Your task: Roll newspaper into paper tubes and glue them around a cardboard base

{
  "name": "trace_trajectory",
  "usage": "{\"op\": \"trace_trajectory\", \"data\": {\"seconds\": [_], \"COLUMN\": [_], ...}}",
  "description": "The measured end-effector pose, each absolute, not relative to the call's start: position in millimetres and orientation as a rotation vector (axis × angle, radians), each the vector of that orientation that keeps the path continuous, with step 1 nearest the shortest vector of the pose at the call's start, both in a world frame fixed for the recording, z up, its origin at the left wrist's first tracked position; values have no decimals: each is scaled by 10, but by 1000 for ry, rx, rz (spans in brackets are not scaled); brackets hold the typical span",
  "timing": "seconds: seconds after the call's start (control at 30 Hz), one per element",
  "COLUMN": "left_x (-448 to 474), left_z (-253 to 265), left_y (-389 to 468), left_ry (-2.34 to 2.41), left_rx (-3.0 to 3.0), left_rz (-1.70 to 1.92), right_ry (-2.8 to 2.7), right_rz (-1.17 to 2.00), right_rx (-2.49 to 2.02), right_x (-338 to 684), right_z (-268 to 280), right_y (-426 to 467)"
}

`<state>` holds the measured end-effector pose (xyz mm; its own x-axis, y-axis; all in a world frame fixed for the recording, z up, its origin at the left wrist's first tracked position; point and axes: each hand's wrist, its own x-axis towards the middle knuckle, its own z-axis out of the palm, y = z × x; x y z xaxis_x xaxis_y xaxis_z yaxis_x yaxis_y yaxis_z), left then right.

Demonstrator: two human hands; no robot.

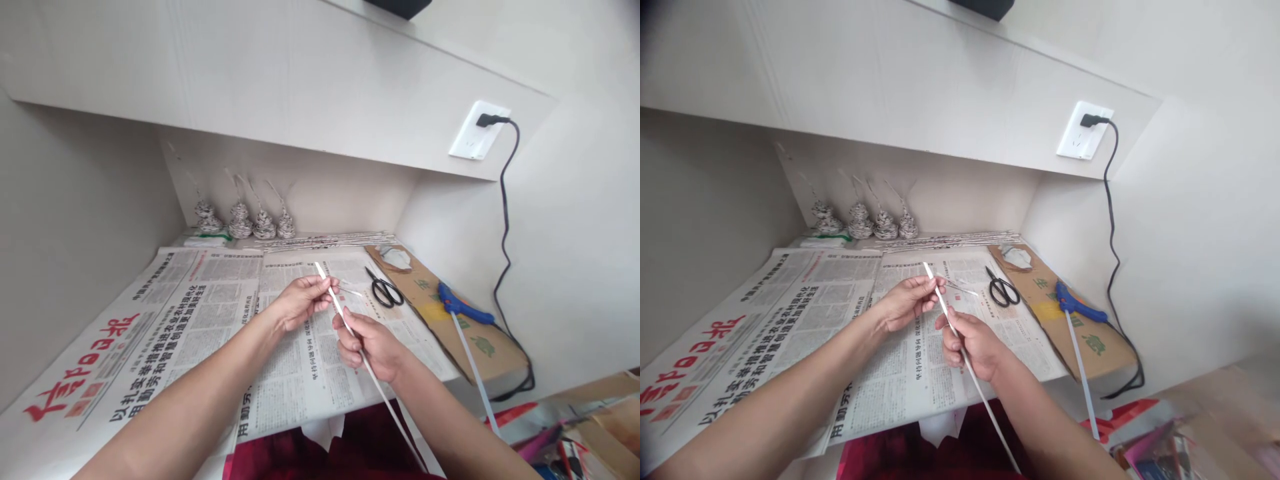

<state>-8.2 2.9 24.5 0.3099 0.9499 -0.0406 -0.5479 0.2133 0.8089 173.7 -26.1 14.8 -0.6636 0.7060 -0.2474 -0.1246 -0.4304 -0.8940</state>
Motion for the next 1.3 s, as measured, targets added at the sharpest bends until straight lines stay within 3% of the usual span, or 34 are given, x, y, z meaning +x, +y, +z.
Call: {"op": "trace_trajectory", "data": {"seconds": [0.2,0.4,0.53,0.6,0.73,0.8,0.9,1.03,1.1,1.17,1.3], "left_x": [-152,-97,50,91,66,36,23,74,105,128,133], "left_z": [198,171,179,196,233,236,209,149,130,125,145], "left_y": [154,166,51,7,11,38,57,9,-26,-49,-48], "left_ry": [760,884,771,712,637,632,697,825,870,863,735], "left_rx": [667,514,548,555,505,509,597,818,913,930,867], "left_rz": [1334,1583,1490,1451,1461,1479,1459,1199,1103,1073,1080], "right_ry": [-1780,-2197,-2238,-2185,-1790,-1562,-1638,-2078,-2130,-2076,-1675], "right_rz": [1533,533,246,427,1629,2022,1865,867,587,690,1704], "right_rx": [-1153,-1383,-1366,-1349,-1212,-1095,-1161,-1296,-1307,-1313,-1157], "right_x": [1841,2022,1963,1897,1804,1798,1827,1882,1893,1890,1890], "right_z": [177,116,87,100,141,147,139,139,145,150,151], "right_y": [-353,-455,-452,-445,-416,-381,-322,-296,-308,-325,-337]}}
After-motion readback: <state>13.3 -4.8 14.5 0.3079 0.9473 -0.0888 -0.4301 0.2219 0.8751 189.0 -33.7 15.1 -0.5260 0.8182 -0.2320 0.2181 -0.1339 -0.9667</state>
